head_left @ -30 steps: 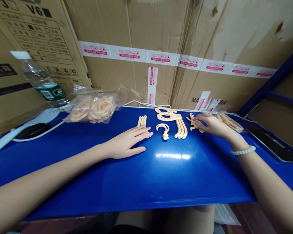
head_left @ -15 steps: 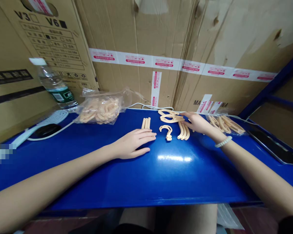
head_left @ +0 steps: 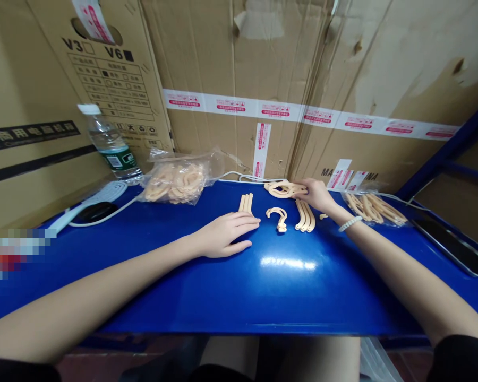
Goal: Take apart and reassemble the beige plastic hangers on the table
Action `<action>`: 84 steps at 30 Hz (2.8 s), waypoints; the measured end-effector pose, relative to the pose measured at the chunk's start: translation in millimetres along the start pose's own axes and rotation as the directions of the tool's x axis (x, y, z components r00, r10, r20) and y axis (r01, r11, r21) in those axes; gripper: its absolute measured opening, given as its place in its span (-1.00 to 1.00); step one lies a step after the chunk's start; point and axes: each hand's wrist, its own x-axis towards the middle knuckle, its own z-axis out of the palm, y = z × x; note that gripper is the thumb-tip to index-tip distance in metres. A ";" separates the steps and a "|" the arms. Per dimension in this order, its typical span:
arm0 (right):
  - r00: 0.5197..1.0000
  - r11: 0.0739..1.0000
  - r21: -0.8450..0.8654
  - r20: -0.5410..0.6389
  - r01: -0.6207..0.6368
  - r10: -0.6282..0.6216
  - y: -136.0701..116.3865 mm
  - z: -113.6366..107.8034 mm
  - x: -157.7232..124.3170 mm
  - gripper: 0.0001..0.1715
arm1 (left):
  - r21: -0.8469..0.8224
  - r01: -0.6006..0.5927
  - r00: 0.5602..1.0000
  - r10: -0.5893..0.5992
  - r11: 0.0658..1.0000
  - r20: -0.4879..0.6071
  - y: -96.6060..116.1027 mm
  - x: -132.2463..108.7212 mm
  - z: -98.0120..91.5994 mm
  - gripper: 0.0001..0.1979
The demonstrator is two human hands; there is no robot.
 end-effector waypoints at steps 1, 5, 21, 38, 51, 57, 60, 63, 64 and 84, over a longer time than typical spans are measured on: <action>0.999 0.999 0.025 -0.038 -0.019 0.020 -1.3 -2.8 -2.3 -0.52 | -0.004 0.001 1.000 -0.001 1.000 -0.005 -2.0 0.4 0.3 -0.55; 0.992 0.988 0.141 -0.099 -0.060 0.074 -10.4 -16.1 -18.4 -0.53 | -0.013 0.031 0.999 -0.032 0.999 -0.021 -14.4 1.0 1.5 -0.56; 0.844 0.222 0.961 0.020 -0.164 0.536 -12.7 -41.3 -69.6 -0.51 | 0.037 0.129 0.986 -0.124 0.991 -0.112 38.7 80.6 34.3 -0.78; 0.860 0.345 0.931 -0.074 -0.122 0.505 -18.8 -50.1 -70.5 -0.48 | 0.166 -0.020 0.988 0.045 0.986 -0.145 47.9 131.6 50.1 -0.73; 0.866 0.271 0.955 -0.032 -0.121 0.499 -33.4 -48.0 -74.0 -0.44 | 0.218 -0.067 0.988 0.094 0.974 -0.119 56.2 130.8 52.2 -0.73; 0.933 0.435 0.893 -0.053 -0.115 0.356 -70.3 -44.4 -81.7 -0.53 | -0.088 0.122 0.875 -0.149 0.989 -0.461 69.7 64.7 6.2 -0.83; 0.967 0.475 0.869 0.013 -0.137 0.254 -99.0 -35.7 -91.9 -0.56 | -0.358 0.292 0.750 -0.444 0.887 -0.491 69.2 47.4 -9.7 -0.68; 0.983 0.506 0.850 0.065 -0.145 0.172 -121.3 -26.1 -102.8 -0.58 | -0.598 0.355 0.771 -0.587 0.718 -0.247 72.8 39.9 -11.0 -0.59; 0.985 0.516 0.845 0.069 -0.141 0.156 -125.6 -23.7 -105.4 -0.58 | -0.651 0.387 0.777 -0.611 0.653 -0.150 74.9 38.3 -9.1 -0.65; 0.947 0.364 0.889 0.188 -0.277 0.260 -91.2 -23.2 -96.8 -0.65 | -0.741 0.355 0.645 -0.723 0.571 -0.248 55.4 28.7 -10.2 -0.74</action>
